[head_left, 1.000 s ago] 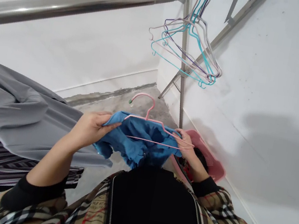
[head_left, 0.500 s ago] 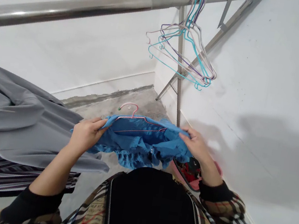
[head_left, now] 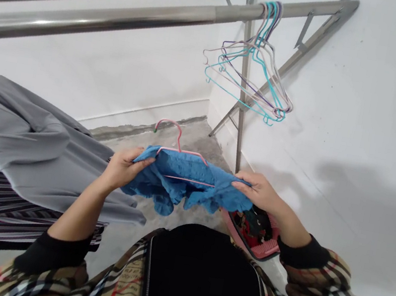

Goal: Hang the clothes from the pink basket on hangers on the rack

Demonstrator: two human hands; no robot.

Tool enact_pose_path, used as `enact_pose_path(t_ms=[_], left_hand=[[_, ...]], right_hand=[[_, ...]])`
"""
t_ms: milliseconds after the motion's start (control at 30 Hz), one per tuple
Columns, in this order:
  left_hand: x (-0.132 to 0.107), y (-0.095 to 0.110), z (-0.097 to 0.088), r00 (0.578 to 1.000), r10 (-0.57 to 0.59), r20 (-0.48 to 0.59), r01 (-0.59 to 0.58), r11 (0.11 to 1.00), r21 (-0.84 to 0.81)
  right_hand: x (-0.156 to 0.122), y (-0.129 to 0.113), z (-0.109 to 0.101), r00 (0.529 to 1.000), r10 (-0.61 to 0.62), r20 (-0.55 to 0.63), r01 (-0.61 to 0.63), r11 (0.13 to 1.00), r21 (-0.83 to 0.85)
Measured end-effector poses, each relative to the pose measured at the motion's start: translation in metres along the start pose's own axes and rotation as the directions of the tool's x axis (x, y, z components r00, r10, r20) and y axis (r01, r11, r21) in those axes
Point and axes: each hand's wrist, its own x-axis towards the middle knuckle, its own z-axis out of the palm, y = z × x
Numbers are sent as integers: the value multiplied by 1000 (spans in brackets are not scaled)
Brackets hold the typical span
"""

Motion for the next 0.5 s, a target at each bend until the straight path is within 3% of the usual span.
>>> enact_pose_path(t_ms=[100,167,233,367,400,433,500], left_hand=[[4,1,0,989,63,-132,-45,990,137],[3,7,0,959,68,-276,7,965,263],[-1,16,2,938,54,-342,48,958,282],[-6,23,5,972,53,-229,-38,997,69],[-6,18,5,968,30,-249,-31,1000,-1],[-4,11,6,950,-11,-312,-10,998,-66],[1,-8,8,864,-120,-488,46,986,-162]], right_hand=[[0,-11,-2,997,56,-47,-54,997,46],[0,-17,0,992,51,-116,-51,999,2],[1,-22,2,978,17,-206,-30,998,-61],[-1,-30,-1,931,-37,-362,-9,992,-125],[-2,-31,-4,918,-23,-396,-27,992,-121],[-5,-31,-8,903,2,-430,-55,992,-112],[-10,-29,-16,868,63,-492,-122,989,-89]])
